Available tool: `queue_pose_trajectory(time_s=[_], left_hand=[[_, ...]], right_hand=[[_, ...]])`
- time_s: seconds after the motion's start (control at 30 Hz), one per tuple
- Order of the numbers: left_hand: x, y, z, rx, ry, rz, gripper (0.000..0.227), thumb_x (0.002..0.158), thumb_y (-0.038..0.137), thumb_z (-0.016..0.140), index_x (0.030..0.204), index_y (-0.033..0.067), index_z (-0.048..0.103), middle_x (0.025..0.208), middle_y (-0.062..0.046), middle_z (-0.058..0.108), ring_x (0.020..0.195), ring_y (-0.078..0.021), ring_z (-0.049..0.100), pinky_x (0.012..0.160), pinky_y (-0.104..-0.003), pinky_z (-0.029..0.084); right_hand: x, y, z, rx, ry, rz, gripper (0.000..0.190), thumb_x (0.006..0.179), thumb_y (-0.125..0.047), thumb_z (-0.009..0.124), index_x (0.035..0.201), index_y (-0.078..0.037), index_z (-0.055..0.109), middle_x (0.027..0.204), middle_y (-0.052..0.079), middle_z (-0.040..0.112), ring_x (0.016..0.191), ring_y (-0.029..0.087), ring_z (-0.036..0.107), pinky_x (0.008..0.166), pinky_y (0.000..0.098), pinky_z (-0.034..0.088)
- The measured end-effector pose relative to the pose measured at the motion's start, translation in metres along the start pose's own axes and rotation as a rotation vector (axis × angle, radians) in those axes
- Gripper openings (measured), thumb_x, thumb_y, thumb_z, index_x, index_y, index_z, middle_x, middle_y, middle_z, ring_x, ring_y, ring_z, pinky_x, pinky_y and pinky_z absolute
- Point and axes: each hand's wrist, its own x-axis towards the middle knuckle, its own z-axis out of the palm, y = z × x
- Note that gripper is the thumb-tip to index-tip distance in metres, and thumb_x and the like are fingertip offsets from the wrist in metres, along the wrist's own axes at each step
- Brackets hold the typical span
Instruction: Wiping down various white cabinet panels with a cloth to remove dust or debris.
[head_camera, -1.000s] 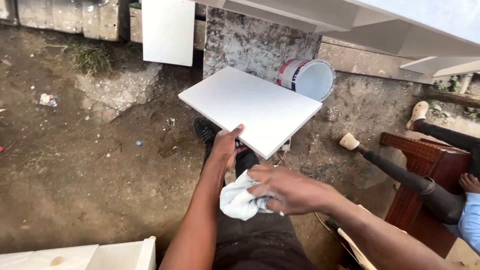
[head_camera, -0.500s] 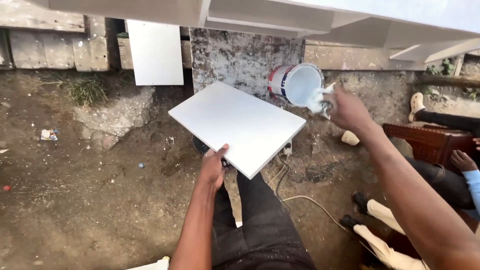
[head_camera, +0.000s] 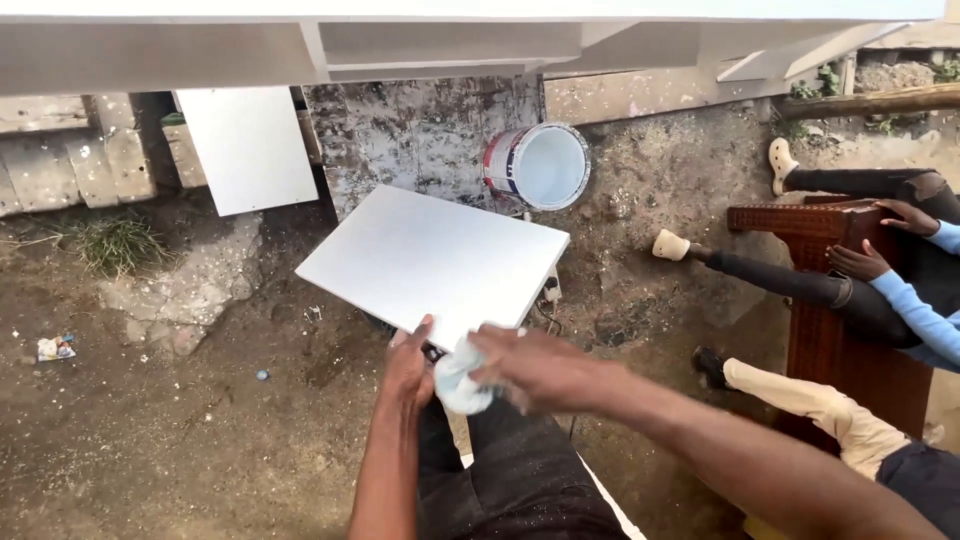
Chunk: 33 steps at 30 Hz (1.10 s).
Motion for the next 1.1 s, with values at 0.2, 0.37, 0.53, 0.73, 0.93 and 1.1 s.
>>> queue_pose_trajectory(time_s=[0.2, 0.37, 0.53, 0.73, 0.93, 1.1], left_hand=[[-0.034, 0.009, 0.011, -0.085, -0.016, 0.033, 0.062, 0.092, 0.026, 0.078, 0.145, 0.0081, 0.052, 0.117, -0.018, 0.067, 0.099, -0.0325, 0.071, 0.088, -0.048, 0.061], [-0.018, 0.004, -0.009, -0.185, -0.065, -0.006, 0.048, 0.092, 0.027, 0.076, 0.131, 0.0037, 0.06, 0.112, -0.019, 0.072, 0.097, -0.0315, 0.075, 0.089, -0.051, 0.062], [-0.022, 0.019, -0.019, -0.231, -0.015, -0.157, 0.04, 0.096, 0.03, 0.07, 0.121, -0.0018, 0.065, 0.113, -0.02, 0.074, 0.099, -0.0353, 0.075, 0.091, -0.058, 0.06], [-0.006, 0.021, -0.043, -0.162, 0.156, -0.306, 0.043, 0.102, 0.046, 0.053, 0.099, 0.0032, 0.053, 0.086, -0.009, 0.043, 0.075, -0.0268, 0.051, 0.066, -0.041, 0.065], [0.01, 0.008, -0.092, -0.308, 0.054, -0.323, 0.028, 0.095, 0.023, 0.05, 0.071, 0.0096, 0.051, 0.057, -0.001, 0.038, 0.047, -0.0129, 0.042, 0.064, -0.04, 0.061], [0.02, -0.009, -0.11, -0.323, -0.07, -0.308, 0.026, 0.097, 0.026, 0.051, 0.084, 0.0073, 0.064, 0.055, -0.001, 0.042, 0.049, -0.014, 0.046, 0.071, -0.042, 0.06]], right_hand=[[0.062, 0.134, -0.076, 0.171, 0.514, 0.283, 0.04, 0.104, -0.014, 0.048, 0.141, 0.003, 0.049, 0.112, 0.022, 0.059, 0.066, 0.022, 0.063, 0.048, 0.0297, 0.049], [0.086, 0.227, -0.114, -0.449, 0.882, 0.121, 0.036, 0.087, -0.007, 0.07, 0.123, -0.003, 0.074, 0.124, 0.023, 0.057, 0.115, 0.047, 0.062, 0.096, 0.0539, 0.055], [0.053, 0.147, -0.086, 0.5, 1.049, -0.079, 0.048, 0.083, -0.005, 0.059, 0.13, 0.001, 0.066, 0.119, 0.021, 0.064, 0.112, 0.024, 0.058, 0.098, 0.0434, 0.049], [0.07, 0.107, -0.066, 0.965, 1.012, 0.008, 0.05, 0.097, 0.002, 0.052, 0.146, 0.009, 0.044, 0.14, 0.033, 0.053, 0.127, 0.037, 0.058, 0.11, 0.0531, 0.041], [0.097, 0.112, -0.024, 0.924, 0.93, -0.119, 0.051, 0.086, 0.003, 0.057, 0.136, 0.013, 0.056, 0.12, 0.027, 0.064, 0.108, 0.023, 0.059, 0.092, 0.0476, 0.051], [0.086, 0.059, -0.037, 0.704, 0.788, -0.346, 0.043, 0.084, 0.007, 0.055, 0.126, 0.01, 0.064, 0.128, 0.031, 0.057, 0.117, 0.045, 0.061, 0.106, 0.0593, 0.045]])
